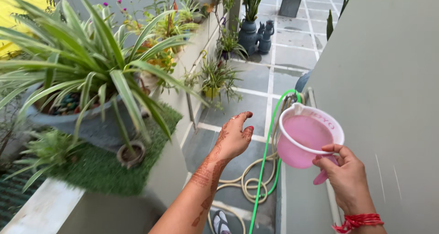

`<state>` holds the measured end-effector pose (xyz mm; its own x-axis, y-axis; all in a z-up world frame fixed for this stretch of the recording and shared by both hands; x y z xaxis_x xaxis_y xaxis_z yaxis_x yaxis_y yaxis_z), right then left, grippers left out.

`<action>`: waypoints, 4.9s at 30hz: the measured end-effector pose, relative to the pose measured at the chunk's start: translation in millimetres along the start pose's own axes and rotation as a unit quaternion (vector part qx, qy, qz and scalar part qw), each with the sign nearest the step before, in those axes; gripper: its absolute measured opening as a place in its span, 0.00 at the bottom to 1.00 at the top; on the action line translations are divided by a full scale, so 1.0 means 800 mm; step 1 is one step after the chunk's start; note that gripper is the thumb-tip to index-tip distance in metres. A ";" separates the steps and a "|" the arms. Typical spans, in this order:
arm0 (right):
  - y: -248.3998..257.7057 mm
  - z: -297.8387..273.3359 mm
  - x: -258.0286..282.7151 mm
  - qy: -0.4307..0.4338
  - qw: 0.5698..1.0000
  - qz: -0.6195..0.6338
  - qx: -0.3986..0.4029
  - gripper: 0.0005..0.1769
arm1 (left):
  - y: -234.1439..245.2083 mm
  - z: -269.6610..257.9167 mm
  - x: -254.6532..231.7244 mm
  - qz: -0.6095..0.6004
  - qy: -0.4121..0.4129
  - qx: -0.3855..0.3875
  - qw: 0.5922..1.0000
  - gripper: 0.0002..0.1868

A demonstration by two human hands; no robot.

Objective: The person waters several potted plants on a balcony using a pink plastic pitcher. They pour water into the soil of various plants, refill the pitcher from a blue bucket, and move between different locations on the balcony to reach different pots.

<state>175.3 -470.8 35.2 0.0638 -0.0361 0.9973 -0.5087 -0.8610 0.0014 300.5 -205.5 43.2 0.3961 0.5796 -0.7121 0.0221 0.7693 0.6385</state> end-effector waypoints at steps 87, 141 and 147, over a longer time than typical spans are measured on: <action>-0.361 1.476 0.047 -0.030 0.988 -0.009 -0.148 0.22 | -0.347 1.460 0.370 -0.041 -0.019 0.084 0.995 0.25; -0.050 2.491 0.084 -0.026 0.979 0.019 -0.200 0.19 | -0.970 2.419 0.214 -0.058 -0.075 0.175 0.980 0.25; 0.031 2.575 0.080 -0.015 0.981 0.003 -0.196 0.20 | -1.026 2.462 0.166 -0.050 -0.063 0.164 0.983 0.25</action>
<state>1935.9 -1539.6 -51.7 0.0827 -0.0606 0.9947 -0.7993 -0.6002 0.0298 2143.1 -1289.1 -0.5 0.4871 0.4509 -0.7480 0.3545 0.6806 0.6412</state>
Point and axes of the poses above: each hand's wrist, its own z-axis towards the middle knuckle, its own y-axis out of the back of the hand, x = y × z, the point moved 5 cm from there along z, towards the middle knuckle, and after that the axes turned 8 degrees about z, right-handed, at the moved point
